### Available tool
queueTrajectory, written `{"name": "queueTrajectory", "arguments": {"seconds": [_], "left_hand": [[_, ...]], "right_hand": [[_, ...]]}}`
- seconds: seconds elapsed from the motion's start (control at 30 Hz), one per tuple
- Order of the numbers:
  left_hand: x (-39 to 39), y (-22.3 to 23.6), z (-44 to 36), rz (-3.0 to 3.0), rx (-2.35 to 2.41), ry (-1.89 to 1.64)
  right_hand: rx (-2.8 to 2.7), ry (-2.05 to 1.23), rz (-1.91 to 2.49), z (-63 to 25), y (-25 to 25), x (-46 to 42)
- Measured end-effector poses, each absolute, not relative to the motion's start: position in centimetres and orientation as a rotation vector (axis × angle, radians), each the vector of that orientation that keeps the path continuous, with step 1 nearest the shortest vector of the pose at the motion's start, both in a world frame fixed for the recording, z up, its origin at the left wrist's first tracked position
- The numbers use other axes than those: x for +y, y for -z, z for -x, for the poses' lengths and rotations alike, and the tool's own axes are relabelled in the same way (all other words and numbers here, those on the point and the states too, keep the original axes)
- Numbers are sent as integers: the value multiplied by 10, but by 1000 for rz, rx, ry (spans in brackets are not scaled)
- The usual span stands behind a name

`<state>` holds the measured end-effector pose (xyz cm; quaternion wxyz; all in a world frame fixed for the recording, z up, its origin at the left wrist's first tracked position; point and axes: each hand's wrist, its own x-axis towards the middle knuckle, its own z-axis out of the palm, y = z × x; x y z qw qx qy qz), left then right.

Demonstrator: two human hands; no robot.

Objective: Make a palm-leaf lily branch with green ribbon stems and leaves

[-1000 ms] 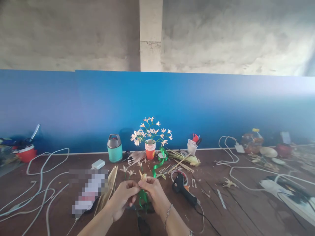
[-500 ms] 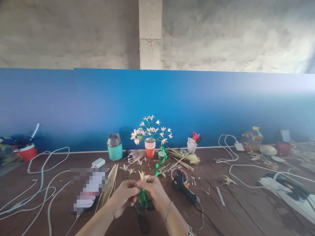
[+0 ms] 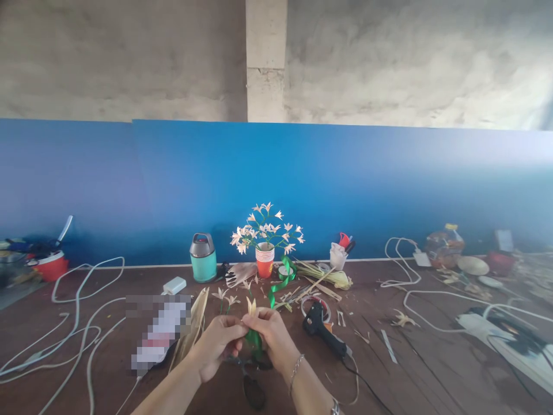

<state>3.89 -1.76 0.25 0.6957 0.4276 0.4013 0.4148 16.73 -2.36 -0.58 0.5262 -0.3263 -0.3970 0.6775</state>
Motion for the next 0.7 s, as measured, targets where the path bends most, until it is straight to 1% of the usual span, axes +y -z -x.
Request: {"name": "queueTrajectory", "arguments": {"seconds": [0.13, 0.3, 0.53, 0.7], "left_hand": [[-17, -3, -35, -821, 808, -857], [-20, -3, -36, -776, 717, -797], [-24, -3, -45, -1058, 952, -950], [-25, -1, -50, -1058, 1031, -1047]], "right_hand": [[-927, -1760, 614, -173, 4, -27], [-890, -1731, 688, -174, 8, -25], [-851, -1633, 725, -171, 5, -22], [-837, -1589, 767, -169, 8, -20]]}}
